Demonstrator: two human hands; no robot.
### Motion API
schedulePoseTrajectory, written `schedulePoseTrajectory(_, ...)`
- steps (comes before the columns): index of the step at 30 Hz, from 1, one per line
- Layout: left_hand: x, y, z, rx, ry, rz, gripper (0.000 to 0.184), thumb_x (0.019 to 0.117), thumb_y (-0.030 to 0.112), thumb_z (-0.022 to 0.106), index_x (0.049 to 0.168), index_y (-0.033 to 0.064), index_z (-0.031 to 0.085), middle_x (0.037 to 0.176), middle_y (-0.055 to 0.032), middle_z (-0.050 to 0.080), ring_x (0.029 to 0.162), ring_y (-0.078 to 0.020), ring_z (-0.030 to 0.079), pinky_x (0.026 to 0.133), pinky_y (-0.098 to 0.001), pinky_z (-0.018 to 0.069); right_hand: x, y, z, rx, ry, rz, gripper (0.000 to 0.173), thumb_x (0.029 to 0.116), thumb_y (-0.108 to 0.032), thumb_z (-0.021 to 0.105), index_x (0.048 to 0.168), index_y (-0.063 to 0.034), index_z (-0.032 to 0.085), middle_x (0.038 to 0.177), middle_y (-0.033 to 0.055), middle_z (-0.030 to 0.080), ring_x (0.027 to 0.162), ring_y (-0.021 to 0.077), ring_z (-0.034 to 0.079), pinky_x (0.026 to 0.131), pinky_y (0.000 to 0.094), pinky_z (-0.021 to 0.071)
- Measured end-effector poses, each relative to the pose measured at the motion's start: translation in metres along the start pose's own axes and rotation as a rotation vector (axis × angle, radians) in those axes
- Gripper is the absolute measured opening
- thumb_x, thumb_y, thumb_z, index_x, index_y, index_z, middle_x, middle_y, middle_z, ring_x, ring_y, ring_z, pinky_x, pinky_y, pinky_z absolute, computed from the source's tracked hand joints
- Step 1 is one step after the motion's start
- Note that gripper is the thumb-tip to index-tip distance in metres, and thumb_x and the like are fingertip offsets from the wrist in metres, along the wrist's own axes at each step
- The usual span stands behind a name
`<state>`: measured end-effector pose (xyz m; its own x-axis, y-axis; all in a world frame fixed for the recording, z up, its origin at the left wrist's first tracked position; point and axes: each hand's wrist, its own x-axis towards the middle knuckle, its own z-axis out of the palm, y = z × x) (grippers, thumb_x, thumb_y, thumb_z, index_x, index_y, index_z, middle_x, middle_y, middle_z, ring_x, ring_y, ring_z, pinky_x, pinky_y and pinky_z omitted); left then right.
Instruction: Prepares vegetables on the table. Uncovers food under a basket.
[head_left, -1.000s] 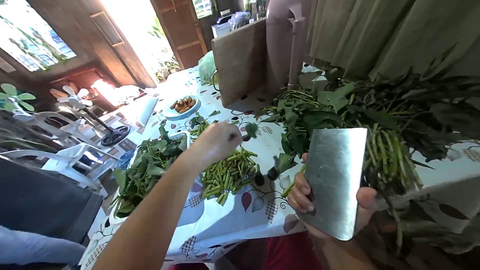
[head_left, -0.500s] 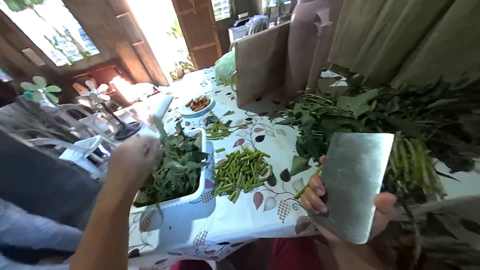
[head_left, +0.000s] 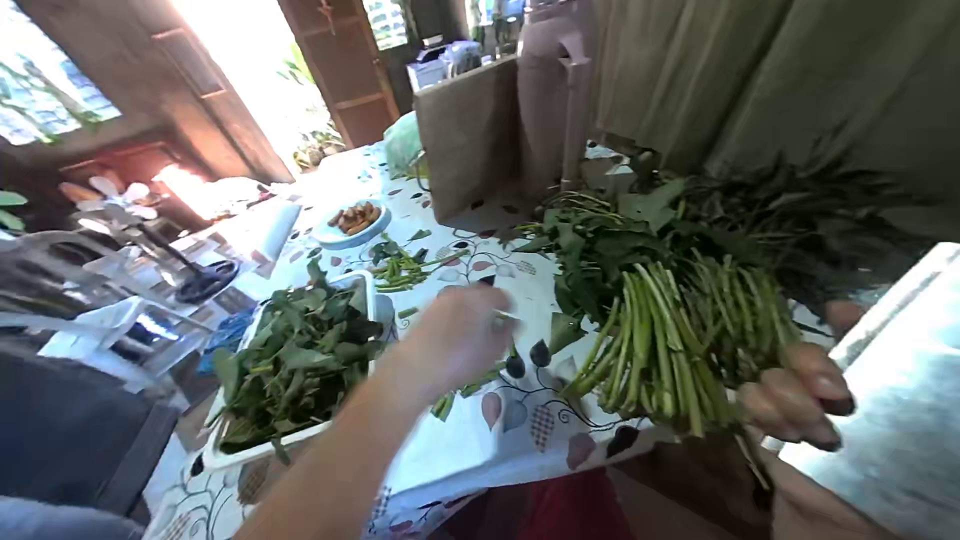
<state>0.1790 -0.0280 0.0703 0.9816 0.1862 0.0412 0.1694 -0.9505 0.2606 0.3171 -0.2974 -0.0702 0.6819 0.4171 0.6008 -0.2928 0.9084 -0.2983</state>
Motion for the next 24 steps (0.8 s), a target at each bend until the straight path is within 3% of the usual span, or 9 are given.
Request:
schedulePoseTrajectory(3, 0.053, 0.068, 0.045, -0.111, -0.273, 0.215, 0.035, 0.1056, 0.029, 0.055, 0.122, 0.0017, 0.07, 0.12, -0.0185, 0.069, 0.115, -0.0339, 0.066, 0.095, -0.0578, 0.0515, 0.0, -0.015, -0.016, -0.02, -0.005, 0.055, 0.073, 0.084, -0.055, 0.071, 0.136, -0.0047, 0.059, 0.102, 0.0097, 0.071, 0.076, 0.0185, 0.069, 0.069, 0.0316, 0.0602)
schedulePoseTrajectory(6, 0.095, 0.122, 0.071, -0.17, -0.226, 0.229, 0.041, 0.1071, 0.035, 0.052, 0.124, 0.0008, 0.067, 0.125, -0.0187, 0.065, 0.116, -0.0335, 0.064, 0.093, -0.0555, 0.0526, -0.003, -0.021, -0.021, -0.069, 0.122, 0.054, 0.075, 0.0813, -0.055, 0.074, 0.136, -0.005, 0.059, 0.095, 0.0096, 0.07, 0.068, 0.018, 0.067, 0.061, 0.031, 0.0585)
schedulePoseTrajectory(9, 0.122, 0.141, 0.084, -0.217, -0.146, 0.089, 0.037, 0.106, 0.034, 0.055, 0.119, 0.0026, 0.069, 0.117, -0.0172, 0.069, 0.11, -0.0335, 0.067, 0.085, -0.0557, 0.055, -0.005, -0.021, -0.03, -0.058, 0.151, 0.055, 0.078, 0.079, -0.058, 0.074, 0.136, -0.0069, 0.059, 0.095, 0.009, 0.069, 0.068, 0.0182, 0.067, 0.062, 0.0327, 0.0588)
schedulePoseTrajectory(11, 0.127, 0.14, 0.084, -0.269, -0.143, 0.019, 0.035, 0.1032, 0.031, 0.061, 0.119, 0.0004, 0.066, 0.114, -0.02, 0.069, 0.107, -0.0362, 0.068, 0.084, -0.058, 0.0556, -0.005, -0.022, -0.034, -0.078, 0.172, 0.055, 0.081, 0.0768, -0.065, 0.071, 0.134, -0.0096, 0.061, 0.093, 0.0069, 0.07, 0.068, 0.0164, 0.067, 0.061, 0.0317, 0.0588)
schedulePoseTrajectory(15, 0.129, 0.111, 0.075, -0.343, -0.186, -0.002, 0.049, 0.0967, 0.021, 0.071, 0.139, 0.0028, 0.055, 0.122, -0.0258, 0.066, 0.111, -0.0421, 0.066, 0.092, -0.0606, 0.0535, -0.003, -0.018, -0.022, -0.107, 0.39, 0.006, 0.082, 0.0735, -0.074, 0.069, 0.125, -0.0098, 0.063, 0.079, 0.0058, 0.066, 0.056, 0.0165, 0.062, 0.05, 0.0319, 0.0545)
schedulePoseTrajectory(19, 0.133, 0.082, 0.07, -0.405, -0.219, -0.056, 0.036, 0.0991, 0.017, 0.067, 0.132, 0.0042, 0.059, 0.111, -0.0258, 0.066, 0.088, -0.037, 0.068, 0.077, -0.0531, 0.0565, -0.002, -0.012, -0.02, -0.07, 0.443, -0.013, 0.084, 0.0769, -0.078, 0.062, 0.126, -0.0095, 0.061, 0.077, 0.0068, 0.066, 0.054, 0.017, 0.061, 0.05, 0.0317, 0.0544)
schedulePoseTrajectory(24, 0.151, 0.066, 0.079, -0.444, -0.18, -0.133, 0.023, 0.1012, 0.012, 0.058, 0.12, -0.0003, 0.064, 0.108, -0.0229, 0.066, 0.084, -0.0323, 0.068, 0.076, -0.0496, 0.0579, -0.002, -0.008, -0.016, -0.108, 0.429, -0.034, 0.077, 0.0803, -0.075, 0.06, 0.125, -0.0131, 0.064, 0.076, 0.0054, 0.066, 0.054, 0.0158, 0.061, 0.051, 0.0304, 0.0546)
